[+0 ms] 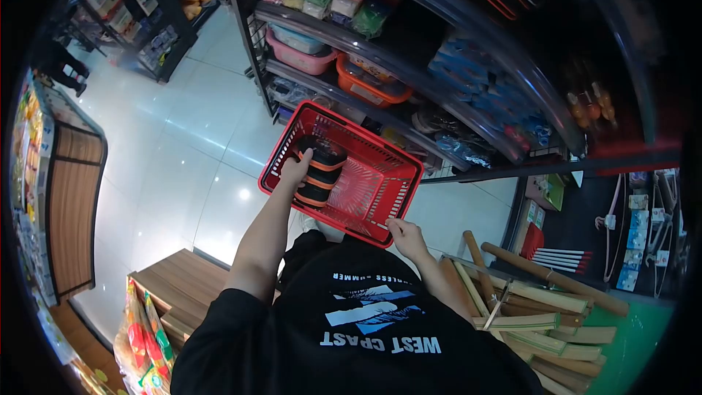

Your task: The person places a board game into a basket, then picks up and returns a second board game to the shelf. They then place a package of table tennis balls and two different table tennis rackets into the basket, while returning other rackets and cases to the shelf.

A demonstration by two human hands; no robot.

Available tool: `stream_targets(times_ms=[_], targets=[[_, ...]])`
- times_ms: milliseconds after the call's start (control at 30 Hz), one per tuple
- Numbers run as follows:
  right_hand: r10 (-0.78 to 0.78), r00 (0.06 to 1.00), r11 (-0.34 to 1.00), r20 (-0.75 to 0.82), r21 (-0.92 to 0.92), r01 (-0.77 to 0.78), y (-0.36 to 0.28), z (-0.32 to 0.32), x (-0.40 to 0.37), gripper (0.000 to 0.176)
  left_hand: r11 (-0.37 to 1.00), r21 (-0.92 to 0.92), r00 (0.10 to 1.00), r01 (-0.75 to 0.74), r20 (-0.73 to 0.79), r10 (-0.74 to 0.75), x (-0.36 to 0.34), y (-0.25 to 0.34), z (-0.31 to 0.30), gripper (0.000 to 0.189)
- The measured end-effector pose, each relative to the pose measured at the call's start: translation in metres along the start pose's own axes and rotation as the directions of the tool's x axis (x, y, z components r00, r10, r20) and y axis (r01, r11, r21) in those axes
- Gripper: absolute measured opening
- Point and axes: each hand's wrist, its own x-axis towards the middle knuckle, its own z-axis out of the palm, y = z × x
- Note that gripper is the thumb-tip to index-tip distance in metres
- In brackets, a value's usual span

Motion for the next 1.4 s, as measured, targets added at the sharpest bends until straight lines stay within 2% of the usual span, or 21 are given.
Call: stream_targets(times_ms=[67,233,300,333,500,533,567,600,633,700,733,800,867,900,967,1033,1067,1100,1167,1200,1400], targets=[[0.108,0.993,0.993,0.046,-0.052,-0.106,0.004,0.005,-0.005,0.03,0.991,0.132,0.999,0.03,0.012,-0.032,0.002,0.012,0.001,0.071],[0.13,0.991,0.991,0.024,-0.034,-0.129,0.015,0.02,-0.016,0.03,0.978,0.205,0.998,0.031,0.053,-0.043,0.03,0.016,0.011,0.063],[0.161,0.986,0.987,0.052,-0.016,-0.161,0.015,0.022,-0.016,0.032,0.986,0.08,0.986,0.144,0.077,-0.15,0.037,0.015,0.013,0.055],[0.158,0.986,0.987,0.044,-0.009,-0.158,0.02,0.025,-0.014,0.032,0.983,0.063,0.983,0.174,0.05,-0.177,0.036,0.017,0.015,0.036],[0.169,0.977,0.943,0.133,0.268,-0.199,0.025,0.038,0.01,0.042,0.99,-0.088,0.984,0.11,0.152,-0.095,0.015,0.023,0.005,0.047],[0.171,0.977,0.937,0.127,0.285,-0.202,0.011,0.036,0.014,0.042,0.982,-0.184,0.988,0.035,0.157,-0.006,-0.002,0.03,0.004,0.047],[0.23,0.948,0.88,0.219,0.369,-0.298,-0.003,0.034,0.019,0.045,0.96,-0.278,0.984,-0.037,0.156,0.084,-0.018,0.035,0.002,0.046],[0.273,0.91,0.807,0.313,0.44,-0.393,-0.021,0.03,0.023,0.049,0.979,-0.19,0.982,-0.071,0.16,0.102,-0.029,0.035,0.001,0.028],[0.274,0.913,0.797,0.304,0.459,-0.392,-0.035,0.029,0.029,0.049,0.971,-0.219,0.967,-0.099,0.208,0.146,-0.051,0.041,-0.005,0.03],[0.393,0.8,0.579,0.452,0.554,-0.598,-0.06,0.028,0.036,0.058,0.924,-0.354,0.94,-0.146,0.243,0.241,-0.082,0.037,-0.007,0.042],[0.391,0.806,0.571,0.444,0.57,-0.591,-0.072,0.026,0.036,0.058,0.918,-0.358,0.936,-0.168,0.234,0.263,-0.107,0.04,-0.007,0.045],[0.272,0.807,0.311,0.525,0.745,-0.59,-0.093,0.022,0.037,0.059,0.901,-0.383,0.917,-0.203,0.247,0.312,-0.146,0.04,-0.007,0.051],[0.189,0.868,0.279,0.46,0.822,-0.496,-0.103,0.022,0.029,0.057,0.873,-0.426,0.883,-0.239,0.279,0.378,-0.173,0.041,-0.008,0.05],[0.111,0.915,0.248,0.389,0.88,-0.405,-0.104,0.022,0.026,0.056,0.873,-0.382,0.871,-0.302,0.262,0.416,-0.184,0.045,-0.009,0.037],[0.039,0.951,0.132,0.306,0.942,-0.309,-0.113,0.012,0.018,0.044,0.863,-0.355,0.828,-0.359,0.306,0.47,-0.193,0.05,-0.014,0.053],[0.012,0.977,0.195,0.213,0.958,-0.212,-0.115,0.002,0.012,0.04,0.84,-0.346,0.778,-0.418,0.342,0.527,-0.206,0.057,-0.016,0.06],[-0.053,0.994,0.228,0.09,0.971,-0.076,-0.117,-0.005,0.009,0.041,0.816,-0.37,0.719,-0.444,0.396,0.571,-0.207,0.059,-0.017,0.062],[-0.057,0.997,0.226,0.057,0.973,-0.043,-0.117,-0.015,0.006,0.041,0.816,-0.418,0.686,-0.399,0.455,0.568,-0.217,0.069,-0.018,0.061],[-0.114,0.989,0.425,-0.092,0.895,0.132,-0.113,-0.034,-0.003,0.044,0.779,-0.536,0.615,-0.326,0.505,0.605,-0.223,0.08,-0.013,0.061],[-0.1,0.985,0.42,-0.139,0.892,0.168,-0.125,-0.05,-0.012,0.048,0.81,-0.513,0.595,-0.284,0.568,0.568,-0.221,0.085,-0.012,0.063],[-0.244,0.909,0.528,-0.337,0.74,0.416,-0.134,-0.13,-0.027,0.054,0.726,-0.556,0.407,-0.405,0.602,0.687,-0.251,0.151,0.023,0.066]])
